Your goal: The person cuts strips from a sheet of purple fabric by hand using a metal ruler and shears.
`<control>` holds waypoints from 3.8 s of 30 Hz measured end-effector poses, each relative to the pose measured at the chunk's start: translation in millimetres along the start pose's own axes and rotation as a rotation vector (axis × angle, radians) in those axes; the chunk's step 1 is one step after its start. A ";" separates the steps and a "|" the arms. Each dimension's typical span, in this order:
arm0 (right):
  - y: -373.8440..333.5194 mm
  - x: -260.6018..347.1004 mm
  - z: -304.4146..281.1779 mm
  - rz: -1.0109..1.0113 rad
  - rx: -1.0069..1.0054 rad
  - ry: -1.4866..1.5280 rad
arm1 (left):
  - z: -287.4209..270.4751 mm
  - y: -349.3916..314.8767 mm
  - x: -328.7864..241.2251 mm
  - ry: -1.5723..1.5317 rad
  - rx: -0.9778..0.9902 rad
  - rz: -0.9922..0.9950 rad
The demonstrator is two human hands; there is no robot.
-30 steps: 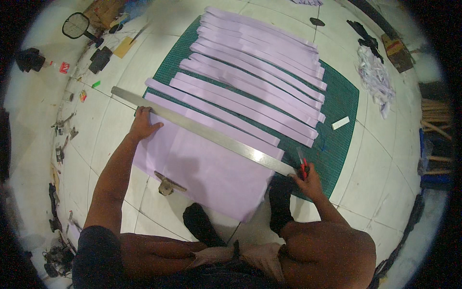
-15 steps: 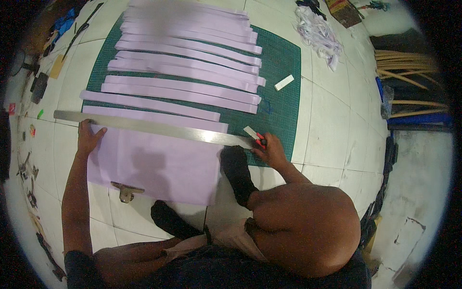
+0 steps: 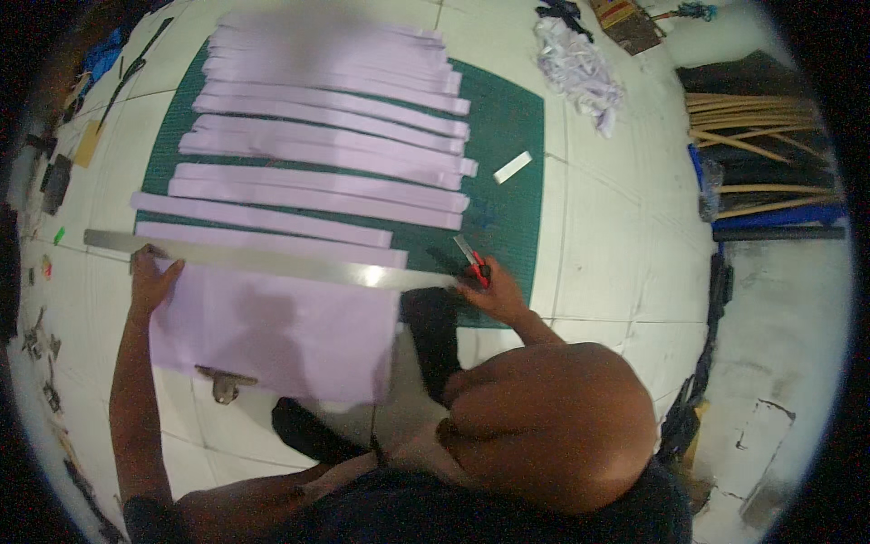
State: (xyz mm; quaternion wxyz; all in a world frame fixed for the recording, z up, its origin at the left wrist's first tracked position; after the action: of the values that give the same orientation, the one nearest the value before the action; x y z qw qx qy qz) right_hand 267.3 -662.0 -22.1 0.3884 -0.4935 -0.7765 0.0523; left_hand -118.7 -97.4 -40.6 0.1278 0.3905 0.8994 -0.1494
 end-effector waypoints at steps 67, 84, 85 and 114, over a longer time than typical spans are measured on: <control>105.6 96.3 23.3 0.148 0.152 0.290 | 9.2 4.3 -3.6 0.136 0.063 -0.137; 94.7 165.3 -6.3 0.215 0.174 0.239 | 7.0 8.8 -19.3 0.084 0.004 -0.152; 96.0 197.6 -3.9 0.256 0.269 0.185 | 0.2 2.4 -19.9 0.062 -0.005 -0.184; 218.9 541.2 326.1 -0.470 0.357 -0.059 | -6.6 -11.3 -20.1 -0.088 -0.065 -0.209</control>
State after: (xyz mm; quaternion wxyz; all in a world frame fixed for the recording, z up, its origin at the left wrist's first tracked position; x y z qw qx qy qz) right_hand 98.3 -15.7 -51.3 0.4477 -0.2222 -0.8589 0.1112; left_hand -114.6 -115.7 -25.7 0.1635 0.2834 0.9330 -0.1497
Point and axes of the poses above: each hand's wrist, its own y-axis towards the middle knuckle, its own z-axis out of the palm, x = y × z, the point moved 4 cm from there along y, towards the middle knuckle, and after that the axes turned 15 degrees about z, right-handed, at the moved point
